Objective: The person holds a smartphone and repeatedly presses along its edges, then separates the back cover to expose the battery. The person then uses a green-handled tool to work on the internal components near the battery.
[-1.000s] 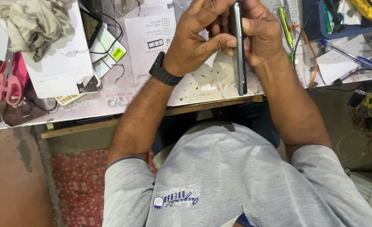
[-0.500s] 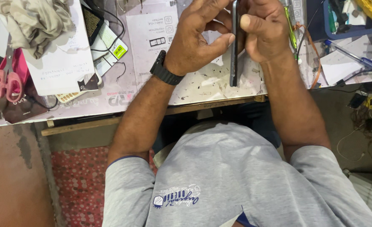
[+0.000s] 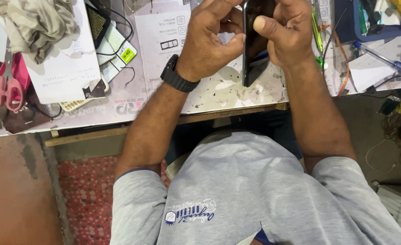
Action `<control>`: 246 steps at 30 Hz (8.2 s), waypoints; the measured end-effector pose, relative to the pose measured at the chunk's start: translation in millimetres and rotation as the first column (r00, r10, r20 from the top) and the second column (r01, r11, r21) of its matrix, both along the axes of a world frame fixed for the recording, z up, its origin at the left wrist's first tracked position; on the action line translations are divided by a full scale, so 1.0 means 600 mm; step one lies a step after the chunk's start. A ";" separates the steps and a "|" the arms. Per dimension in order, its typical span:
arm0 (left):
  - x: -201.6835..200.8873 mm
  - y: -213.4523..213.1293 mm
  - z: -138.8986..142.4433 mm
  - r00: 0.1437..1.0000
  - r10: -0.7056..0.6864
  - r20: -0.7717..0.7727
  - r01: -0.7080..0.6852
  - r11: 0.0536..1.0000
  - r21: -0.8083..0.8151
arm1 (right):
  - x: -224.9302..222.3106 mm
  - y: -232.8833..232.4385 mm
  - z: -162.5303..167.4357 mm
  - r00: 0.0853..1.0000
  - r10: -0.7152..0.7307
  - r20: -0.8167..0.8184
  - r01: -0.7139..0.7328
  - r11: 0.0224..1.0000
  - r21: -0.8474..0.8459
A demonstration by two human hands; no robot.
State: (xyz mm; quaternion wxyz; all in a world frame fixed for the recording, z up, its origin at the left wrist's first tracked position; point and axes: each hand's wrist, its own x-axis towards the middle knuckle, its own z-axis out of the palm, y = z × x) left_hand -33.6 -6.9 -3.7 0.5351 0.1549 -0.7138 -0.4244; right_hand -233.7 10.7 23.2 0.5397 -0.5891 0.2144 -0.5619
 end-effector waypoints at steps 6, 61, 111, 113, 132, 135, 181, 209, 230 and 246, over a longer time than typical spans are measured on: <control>-0.003 0.005 0.006 0.999 0.015 -0.038 -0.013 0.998 0.053 | 0.002 0.000 -0.004 1.000 -0.018 -0.007 0.018 1.000 -0.008; 0.034 -0.018 -0.027 0.959 0.121 -0.255 -0.050 0.962 0.267 | 0.005 0.009 -0.014 0.947 0.163 -0.277 -0.166 0.986 0.013; 0.003 0.035 0.035 0.904 0.408 0.131 -0.264 0.771 -0.579 | -0.050 0.052 0.074 0.770 0.308 -0.559 -0.239 0.951 0.195; -0.001 0.034 0.029 0.891 0.419 0.176 -0.237 0.759 -0.607 | -0.056 0.059 0.076 0.800 0.316 -0.511 -0.267 0.949 0.169; -0.037 0.049 0.014 0.905 0.355 0.235 -0.038 0.617 -0.786 | -0.105 0.062 0.028 0.967 0.242 0.085 -0.248 0.799 0.548; -0.037 0.047 0.024 0.887 0.359 0.290 -0.021 0.658 -0.752 | -0.099 0.065 0.031 0.984 0.167 0.063 -0.175 0.836 0.521; 0.001 0.015 -0.009 0.997 0.001 0.079 -0.015 0.985 0.174 | -0.034 0.078 0.023 0.788 -0.133 -0.601 0.130 0.990 -0.048; 0.000 0.005 0.003 0.998 -0.023 -0.057 0.034 0.978 0.208 | -0.011 0.110 0.049 0.376 -0.524 -0.764 0.199 0.851 -0.486; 0.000 -0.005 -0.004 0.996 -0.046 -0.075 0.064 0.966 0.252 | -0.004 0.116 0.047 0.297 -0.568 -0.768 0.177 0.823 -0.540; 0.000 -0.011 -0.026 0.996 -0.088 -0.032 0.093 0.966 0.239 | -0.005 0.114 0.047 0.313 -0.448 -0.837 0.228 0.891 -0.392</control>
